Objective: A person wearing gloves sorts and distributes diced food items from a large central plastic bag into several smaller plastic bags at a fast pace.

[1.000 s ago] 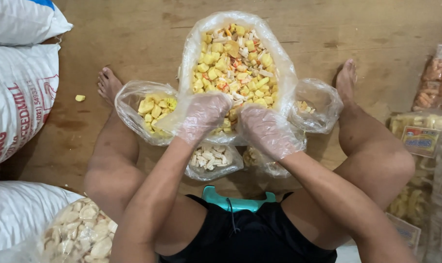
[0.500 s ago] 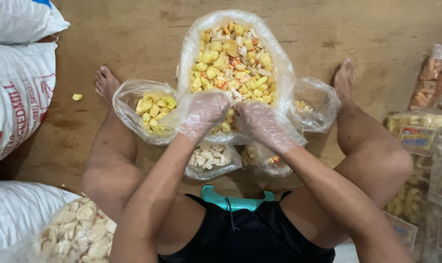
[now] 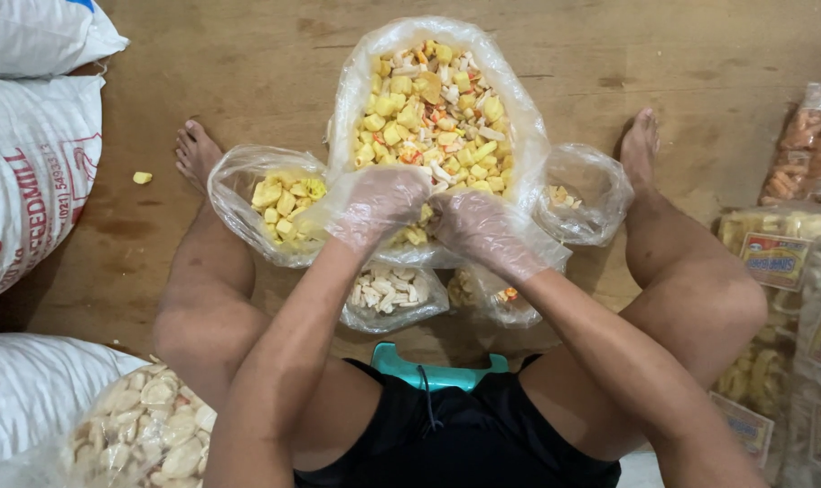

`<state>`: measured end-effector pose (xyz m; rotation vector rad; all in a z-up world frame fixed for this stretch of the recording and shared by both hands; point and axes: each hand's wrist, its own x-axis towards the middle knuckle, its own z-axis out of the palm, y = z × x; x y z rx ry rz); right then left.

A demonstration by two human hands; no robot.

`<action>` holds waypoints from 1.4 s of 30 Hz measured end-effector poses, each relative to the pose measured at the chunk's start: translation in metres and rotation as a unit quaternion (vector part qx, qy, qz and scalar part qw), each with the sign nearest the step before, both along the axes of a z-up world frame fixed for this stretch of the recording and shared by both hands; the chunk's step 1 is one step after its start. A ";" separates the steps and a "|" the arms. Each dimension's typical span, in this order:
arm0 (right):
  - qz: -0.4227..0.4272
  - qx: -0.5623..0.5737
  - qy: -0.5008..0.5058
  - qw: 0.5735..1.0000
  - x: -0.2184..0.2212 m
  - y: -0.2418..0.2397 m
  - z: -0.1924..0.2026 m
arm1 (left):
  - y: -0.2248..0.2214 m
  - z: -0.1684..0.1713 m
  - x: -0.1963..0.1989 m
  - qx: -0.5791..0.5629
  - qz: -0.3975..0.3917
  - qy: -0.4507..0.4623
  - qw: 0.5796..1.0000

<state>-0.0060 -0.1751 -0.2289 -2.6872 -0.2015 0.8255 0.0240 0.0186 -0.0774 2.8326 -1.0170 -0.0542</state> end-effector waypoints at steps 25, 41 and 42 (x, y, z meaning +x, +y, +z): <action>-0.218 0.155 0.038 0.963 0.008 -0.040 0.400 | -0.037 0.156 0.017 -0.098 0.133 0.320 0.933; 0.010 -0.048 0.223 0.974 -0.029 -0.112 0.383 | -0.112 0.240 -0.077 -0.084 0.091 0.503 0.855; 0.007 -0.048 0.225 0.973 -0.031 -0.112 0.379 | -0.111 0.252 -0.079 -0.083 0.089 0.505 0.855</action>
